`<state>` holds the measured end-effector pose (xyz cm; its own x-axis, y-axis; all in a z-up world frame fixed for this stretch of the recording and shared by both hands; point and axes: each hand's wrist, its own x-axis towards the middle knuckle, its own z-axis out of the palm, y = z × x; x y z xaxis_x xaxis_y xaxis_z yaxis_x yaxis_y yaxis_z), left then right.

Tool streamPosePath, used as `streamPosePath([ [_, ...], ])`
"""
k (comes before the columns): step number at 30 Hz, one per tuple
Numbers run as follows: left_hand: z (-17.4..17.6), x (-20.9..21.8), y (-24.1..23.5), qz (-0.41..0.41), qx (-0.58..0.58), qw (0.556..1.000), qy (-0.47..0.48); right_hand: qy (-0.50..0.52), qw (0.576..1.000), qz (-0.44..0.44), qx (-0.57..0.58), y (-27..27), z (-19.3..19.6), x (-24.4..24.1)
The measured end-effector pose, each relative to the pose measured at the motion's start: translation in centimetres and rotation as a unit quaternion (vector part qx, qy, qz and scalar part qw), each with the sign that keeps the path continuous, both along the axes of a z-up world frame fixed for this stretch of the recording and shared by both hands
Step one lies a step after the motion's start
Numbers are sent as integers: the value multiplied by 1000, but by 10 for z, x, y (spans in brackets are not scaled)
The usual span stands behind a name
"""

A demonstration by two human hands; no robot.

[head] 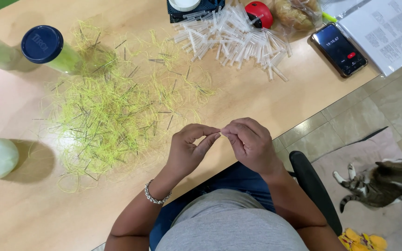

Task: The person sits on the floor at a low table and repeatedly picks up small yellow fishing lures and clear plastic tubes. They insert the lures into the tubes by hand, then place the assembled items into a white container. A cat is visible sleeping on the floor nearby, and the person briefly pets the cat.

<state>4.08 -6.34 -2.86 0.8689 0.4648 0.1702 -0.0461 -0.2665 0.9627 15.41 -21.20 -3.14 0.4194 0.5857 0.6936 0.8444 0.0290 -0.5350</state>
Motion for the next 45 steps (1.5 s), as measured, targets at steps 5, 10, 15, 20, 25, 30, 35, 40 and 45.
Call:
streamPosePath([
  [5, -20, -1, 5, -9, -129, 989, 73, 15, 1000, -1, -3, -1, -2, 4],
  [10, -11, 5, 8, -4, -132, 984, 116, 36, 999, 17, -19, -3, -5, 10],
  [15, -17, 16, 6, 1, -34, 992, 121, 27, 992, 55, -107, -1, -12, 9],
  [20, -42, 30, 3, 0, -23, 983, 185, -20, 995, 32, -90, 1, -31, 18],
  [25, -40, 39, 4, -12, -33, 977, 212, -51, 996, 25, -73, -3, -42, 33],
  [30, -11, 47, 10, -43, -158, 962, 216, -39, 998, 47, -34, 0, -18, 36],
  [35, -26, 60, 19, -73, -228, 946, 219, -51, 998, 23, -8, -6, -43, 52],
  [40, -37, 76, 22, -97, -294, 923, 230, -54, 998, 6, 19, -6, -64, 67],
  [45, -43, 96, 32, -86, -326, 918, 208, -85, 996, -21, 16, 9, -68, 86],
])
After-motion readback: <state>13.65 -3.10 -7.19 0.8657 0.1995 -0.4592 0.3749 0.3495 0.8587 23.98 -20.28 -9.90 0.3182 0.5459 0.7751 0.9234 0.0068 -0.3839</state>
